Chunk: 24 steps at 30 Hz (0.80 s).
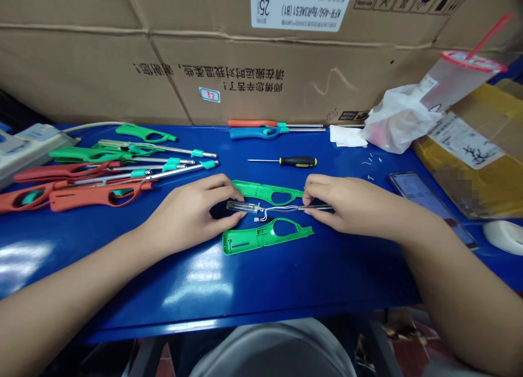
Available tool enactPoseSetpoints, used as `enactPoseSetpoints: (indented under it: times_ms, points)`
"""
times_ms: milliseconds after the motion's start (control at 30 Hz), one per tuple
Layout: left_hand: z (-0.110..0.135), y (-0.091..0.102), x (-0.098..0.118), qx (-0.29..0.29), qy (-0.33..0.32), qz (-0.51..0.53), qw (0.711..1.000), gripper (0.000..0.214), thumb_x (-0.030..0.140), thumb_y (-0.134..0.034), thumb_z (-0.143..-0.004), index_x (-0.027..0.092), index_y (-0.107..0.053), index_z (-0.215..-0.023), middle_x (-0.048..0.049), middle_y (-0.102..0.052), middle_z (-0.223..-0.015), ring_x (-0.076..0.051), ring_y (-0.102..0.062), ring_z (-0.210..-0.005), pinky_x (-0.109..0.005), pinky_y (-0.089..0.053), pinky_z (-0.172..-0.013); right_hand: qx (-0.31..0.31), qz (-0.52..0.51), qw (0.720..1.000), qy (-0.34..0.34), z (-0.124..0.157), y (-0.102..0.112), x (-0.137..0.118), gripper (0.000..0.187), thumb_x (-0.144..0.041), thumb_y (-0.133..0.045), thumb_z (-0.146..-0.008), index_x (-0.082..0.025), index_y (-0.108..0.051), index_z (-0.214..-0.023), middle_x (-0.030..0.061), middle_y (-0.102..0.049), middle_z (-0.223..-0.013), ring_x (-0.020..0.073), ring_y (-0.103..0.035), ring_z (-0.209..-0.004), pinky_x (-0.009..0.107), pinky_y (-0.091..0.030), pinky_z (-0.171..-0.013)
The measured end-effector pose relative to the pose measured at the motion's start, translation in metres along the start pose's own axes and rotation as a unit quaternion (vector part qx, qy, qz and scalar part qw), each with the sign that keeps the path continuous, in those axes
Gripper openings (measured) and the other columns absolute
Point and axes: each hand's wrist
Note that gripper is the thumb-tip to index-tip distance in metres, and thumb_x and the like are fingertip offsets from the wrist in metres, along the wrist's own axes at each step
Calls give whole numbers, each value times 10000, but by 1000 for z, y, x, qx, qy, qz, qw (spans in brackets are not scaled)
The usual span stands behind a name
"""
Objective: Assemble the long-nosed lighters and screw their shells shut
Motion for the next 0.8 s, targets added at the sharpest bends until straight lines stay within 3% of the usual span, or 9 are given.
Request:
enactPoseSetpoints:
  times_ms: [200, 567, 800]
  points:
    - [-1, 0, -1, 2, 3, 0, 1000, 240, 422, -640, -1011, 225, -776, -1029, -30, -697, -1053, -170, -708, -876, -295, -553, -761, 5, -15, 1000, 11, 1, 1, -3, 63, -274, -581, -1004, -218, -611, -1002, 19, -684, -990, 190, -627, -793, 303, -376, -677]
    - [1, -1, -3, -8, -14, -11, 1000, 228, 394, -604, -1027, 228, -750, -1079, -35, -721, -1059, -185, -721, -908, -281, -556, -734, -17, -86, 996, 5, 0, 2, -1, 77, -279, -657, -986, -209, -630, -1005, 35, -681, -1006, 184, -616, -831, 291, -394, -702]
    - [1, -3, -6, -5, -30, -15, 999, 219, 388, -587, -1037, 238, -738, -1091, -35, -723, -1072, -188, -722, -926, -292, -569, -782, -24, -104, 994, 19, 0, 1, 0, 146, -245, -524, -1044, -195, -646, -980, 56, -663, -1030, 193, -612, -881, 316, -435, -781]
Point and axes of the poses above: each hand's wrist, its own z-axis away from the middle knuckle, its own y-axis out of the back of the hand, x = y × z
